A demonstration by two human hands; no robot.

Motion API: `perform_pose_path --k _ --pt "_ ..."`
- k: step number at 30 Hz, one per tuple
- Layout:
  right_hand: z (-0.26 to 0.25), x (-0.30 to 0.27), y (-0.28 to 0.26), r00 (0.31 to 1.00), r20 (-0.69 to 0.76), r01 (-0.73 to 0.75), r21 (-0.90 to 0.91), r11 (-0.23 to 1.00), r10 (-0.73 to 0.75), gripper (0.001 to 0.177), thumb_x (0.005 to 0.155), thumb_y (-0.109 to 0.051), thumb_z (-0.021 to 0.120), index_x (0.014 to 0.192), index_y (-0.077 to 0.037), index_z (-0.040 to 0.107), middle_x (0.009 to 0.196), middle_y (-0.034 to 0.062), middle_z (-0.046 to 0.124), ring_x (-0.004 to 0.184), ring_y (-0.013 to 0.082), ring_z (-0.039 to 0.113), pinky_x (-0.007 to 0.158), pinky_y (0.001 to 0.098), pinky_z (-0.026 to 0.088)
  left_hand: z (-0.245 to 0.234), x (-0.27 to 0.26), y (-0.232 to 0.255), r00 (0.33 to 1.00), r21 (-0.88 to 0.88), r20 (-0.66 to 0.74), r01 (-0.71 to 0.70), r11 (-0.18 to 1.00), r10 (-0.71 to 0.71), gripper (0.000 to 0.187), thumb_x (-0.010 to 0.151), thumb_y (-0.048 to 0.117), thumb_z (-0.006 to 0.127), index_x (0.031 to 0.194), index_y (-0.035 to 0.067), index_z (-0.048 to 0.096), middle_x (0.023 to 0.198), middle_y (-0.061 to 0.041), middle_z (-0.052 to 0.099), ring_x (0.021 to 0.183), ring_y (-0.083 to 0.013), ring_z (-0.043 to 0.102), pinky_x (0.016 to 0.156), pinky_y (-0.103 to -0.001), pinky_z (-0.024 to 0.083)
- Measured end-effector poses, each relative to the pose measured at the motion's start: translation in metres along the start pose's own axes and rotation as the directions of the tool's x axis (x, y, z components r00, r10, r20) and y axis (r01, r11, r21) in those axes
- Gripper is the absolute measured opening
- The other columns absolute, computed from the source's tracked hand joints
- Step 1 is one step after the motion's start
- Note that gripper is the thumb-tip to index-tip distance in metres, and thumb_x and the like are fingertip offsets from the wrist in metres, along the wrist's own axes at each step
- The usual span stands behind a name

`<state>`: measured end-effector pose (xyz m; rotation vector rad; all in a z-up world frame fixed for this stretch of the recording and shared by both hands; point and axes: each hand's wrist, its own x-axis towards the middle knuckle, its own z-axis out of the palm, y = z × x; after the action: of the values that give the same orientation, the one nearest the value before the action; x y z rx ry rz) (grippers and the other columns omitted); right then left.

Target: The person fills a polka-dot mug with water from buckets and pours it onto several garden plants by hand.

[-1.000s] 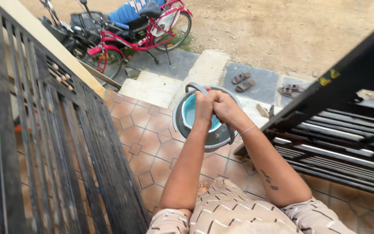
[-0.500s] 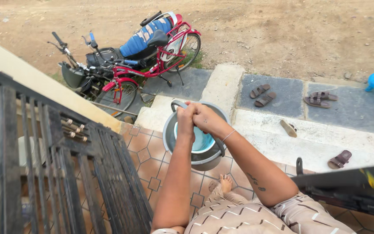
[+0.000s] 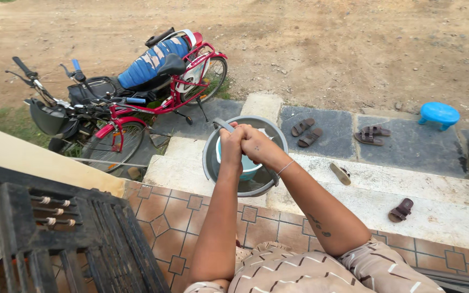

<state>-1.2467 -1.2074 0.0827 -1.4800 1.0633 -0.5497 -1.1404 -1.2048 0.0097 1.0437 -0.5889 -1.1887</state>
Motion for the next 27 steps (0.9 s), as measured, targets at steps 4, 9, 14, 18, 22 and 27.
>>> perform_pose_path --k 4,9,14,18,22,27 --pt "-0.015 0.043 -0.005 0.988 -0.119 -0.102 -0.011 0.995 0.100 0.048 0.091 -0.015 0.051 0.138 -0.017 0.059 0.068 -0.0005 0.056 0.047 0.0087 0.044 0.039 0.0291 0.036 0.010 0.051 -0.001 0.995 0.002 0.093 0.035 0.999 -0.035 0.043 0.085 0.020 0.064 0.120 0.002 0.046 0.097 -0.010 0.065 0.079 -0.0146 0.062 0.059 -0.027 0.049" --pt "-0.026 0.087 -0.005 0.979 -0.158 -0.120 0.082 0.989 0.132 0.049 0.094 -0.012 0.048 0.142 -0.015 0.058 0.065 -0.0016 0.051 0.046 0.0085 0.039 0.039 0.0285 0.033 0.017 0.106 -0.009 0.979 0.029 0.167 0.113 0.993 -0.117 0.040 0.086 0.023 0.064 0.116 0.001 0.049 0.091 -0.007 0.059 0.074 -0.0139 0.057 0.054 -0.029 0.046" --pt "-0.027 0.125 0.001 0.941 -0.225 -0.218 0.169 0.961 0.253 0.045 0.095 -0.014 0.047 0.139 -0.019 0.057 0.060 -0.0020 0.046 0.043 0.0081 0.035 0.038 0.0276 0.028 0.016 0.149 -0.016 0.955 0.087 0.204 0.199 0.976 -0.213 0.049 0.082 0.022 0.065 0.122 0.003 0.045 0.096 -0.008 0.058 0.076 -0.0145 0.059 0.057 -0.030 0.050" --pt "-0.019 0.149 0.013 0.930 -0.272 -0.199 0.193 0.961 0.248 0.025 0.095 -0.010 0.046 0.116 -0.011 0.059 0.063 -0.0010 0.051 0.045 0.0085 0.040 0.038 0.0284 0.031 0.005 0.172 -0.018 0.942 0.103 0.240 0.215 0.971 -0.234 0.050 0.084 0.023 0.064 0.125 0.001 0.045 0.097 -0.011 0.059 0.077 -0.0153 0.059 0.057 -0.030 0.050" --pt "-0.013 0.168 0.011 0.929 -0.292 -0.170 0.213 0.962 0.229 0.020 0.095 -0.011 0.045 0.110 -0.011 0.058 0.062 -0.0001 0.049 0.044 0.0099 0.040 0.038 0.0288 0.030 -0.002 0.190 -0.007 0.933 0.086 0.273 0.219 0.972 -0.234 0.050 0.084 0.022 0.064 0.125 0.001 0.044 0.098 -0.011 0.060 0.078 -0.0154 0.061 0.057 -0.030 0.051" --pt "-0.003 0.182 -0.005 0.915 -0.312 -0.188 0.232 0.954 0.257 0.031 0.098 -0.013 0.048 0.128 -0.010 0.055 0.063 -0.0011 0.048 0.044 0.0092 0.039 0.038 0.0283 0.030 -0.011 0.204 0.004 0.926 0.076 0.298 0.221 0.972 -0.233 0.048 0.084 0.021 0.064 0.124 0.001 0.045 0.100 -0.009 0.060 0.081 -0.0143 0.062 0.060 -0.029 0.053"
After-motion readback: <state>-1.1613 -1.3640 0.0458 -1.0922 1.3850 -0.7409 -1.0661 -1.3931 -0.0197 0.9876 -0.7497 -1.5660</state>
